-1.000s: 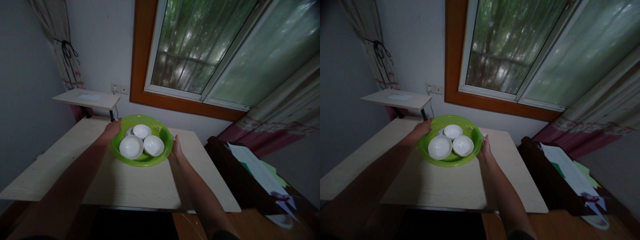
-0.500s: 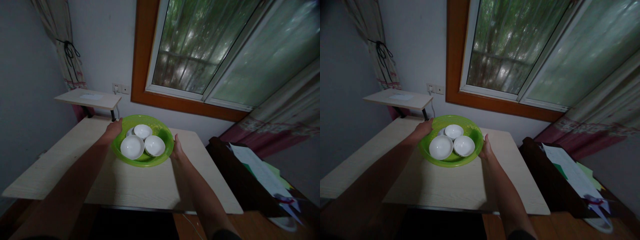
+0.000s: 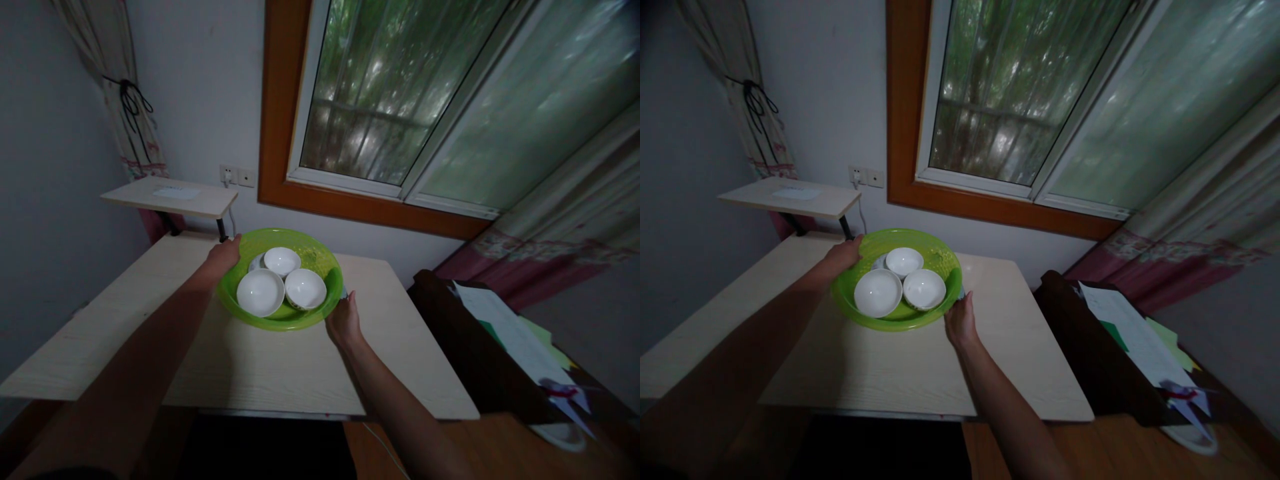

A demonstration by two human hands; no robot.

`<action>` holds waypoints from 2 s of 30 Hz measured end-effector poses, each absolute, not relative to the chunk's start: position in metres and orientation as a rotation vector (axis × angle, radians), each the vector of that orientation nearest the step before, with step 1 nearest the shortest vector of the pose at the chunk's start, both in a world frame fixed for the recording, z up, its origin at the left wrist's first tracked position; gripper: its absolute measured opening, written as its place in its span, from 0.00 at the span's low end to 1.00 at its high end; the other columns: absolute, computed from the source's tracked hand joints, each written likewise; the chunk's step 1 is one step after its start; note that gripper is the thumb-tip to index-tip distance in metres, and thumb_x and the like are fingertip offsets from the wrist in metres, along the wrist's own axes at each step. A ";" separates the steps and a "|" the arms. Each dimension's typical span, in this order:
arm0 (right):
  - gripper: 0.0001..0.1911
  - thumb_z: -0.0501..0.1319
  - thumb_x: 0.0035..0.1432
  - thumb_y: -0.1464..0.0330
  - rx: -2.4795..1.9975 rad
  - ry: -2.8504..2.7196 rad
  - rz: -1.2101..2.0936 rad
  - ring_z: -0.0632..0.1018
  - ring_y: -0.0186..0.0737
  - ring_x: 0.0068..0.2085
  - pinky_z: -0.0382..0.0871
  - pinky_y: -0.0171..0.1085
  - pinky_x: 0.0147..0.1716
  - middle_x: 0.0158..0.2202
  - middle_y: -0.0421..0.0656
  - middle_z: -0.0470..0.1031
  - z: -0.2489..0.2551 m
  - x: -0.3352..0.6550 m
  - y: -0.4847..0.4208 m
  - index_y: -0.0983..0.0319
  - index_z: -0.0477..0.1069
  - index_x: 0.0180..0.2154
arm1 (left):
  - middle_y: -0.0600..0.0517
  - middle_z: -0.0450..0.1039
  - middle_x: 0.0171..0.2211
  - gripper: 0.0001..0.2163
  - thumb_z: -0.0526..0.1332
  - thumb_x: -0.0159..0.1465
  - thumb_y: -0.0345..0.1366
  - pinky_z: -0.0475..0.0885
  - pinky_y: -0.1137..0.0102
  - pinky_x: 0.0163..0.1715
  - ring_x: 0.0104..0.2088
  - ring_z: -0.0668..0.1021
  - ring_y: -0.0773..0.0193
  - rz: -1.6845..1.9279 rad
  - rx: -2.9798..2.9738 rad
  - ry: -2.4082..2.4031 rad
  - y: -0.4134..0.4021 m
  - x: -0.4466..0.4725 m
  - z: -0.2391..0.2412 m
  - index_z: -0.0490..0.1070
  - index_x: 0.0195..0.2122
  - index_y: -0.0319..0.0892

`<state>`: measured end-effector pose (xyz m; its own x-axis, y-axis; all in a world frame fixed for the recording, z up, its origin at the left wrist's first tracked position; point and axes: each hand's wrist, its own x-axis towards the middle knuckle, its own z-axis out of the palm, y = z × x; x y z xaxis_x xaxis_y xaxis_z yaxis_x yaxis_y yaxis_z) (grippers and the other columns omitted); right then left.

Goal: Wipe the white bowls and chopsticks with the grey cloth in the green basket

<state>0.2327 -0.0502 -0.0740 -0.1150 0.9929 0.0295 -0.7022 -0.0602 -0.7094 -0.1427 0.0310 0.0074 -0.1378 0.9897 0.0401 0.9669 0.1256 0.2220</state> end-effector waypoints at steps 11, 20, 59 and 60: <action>0.45 0.36 0.67 0.36 -0.832 -0.760 1.858 0.81 0.57 0.60 0.64 0.61 0.67 0.48 0.52 0.86 -0.051 0.236 0.042 0.59 0.78 0.52 | 0.29 0.76 0.57 0.37 0.62 0.69 0.33 0.75 0.55 0.49 0.53 0.81 0.38 0.217 1.970 2.299 0.035 -0.144 0.004 0.51 0.77 0.38; 0.42 0.39 0.69 0.37 -0.784 -0.786 1.823 0.79 0.55 0.62 0.65 0.60 0.67 0.49 0.50 0.86 -0.044 0.236 0.023 0.57 0.78 0.54 | 0.29 0.77 0.57 0.34 0.59 0.71 0.36 0.75 0.59 0.48 0.52 0.82 0.40 0.190 1.911 2.337 0.025 -0.137 0.014 0.52 0.77 0.39; 0.36 0.47 0.68 0.38 -0.654 -0.719 1.801 0.78 0.54 0.63 0.66 0.61 0.67 0.53 0.47 0.84 -0.053 0.235 -0.004 0.56 0.76 0.55 | 0.27 0.76 0.57 0.35 0.59 0.70 0.36 0.75 0.55 0.49 0.53 0.81 0.38 0.316 1.865 2.339 0.016 -0.137 0.010 0.53 0.76 0.38; 0.35 0.48 0.68 0.39 -0.639 -0.704 1.780 0.78 0.53 0.63 0.67 0.60 0.67 0.54 0.47 0.84 -0.055 0.237 -0.010 0.55 0.76 0.55 | 0.27 0.76 0.57 0.35 0.59 0.69 0.36 0.75 0.55 0.49 0.53 0.81 0.38 0.314 1.866 2.339 0.016 -0.137 0.010 0.53 0.76 0.38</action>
<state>0.2370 -0.0103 -0.0550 -0.2888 0.9535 -0.0856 -0.6371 -0.2582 -0.7263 -0.1371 0.0163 0.0101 -0.2252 0.9740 0.0254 0.9462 0.2124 0.2442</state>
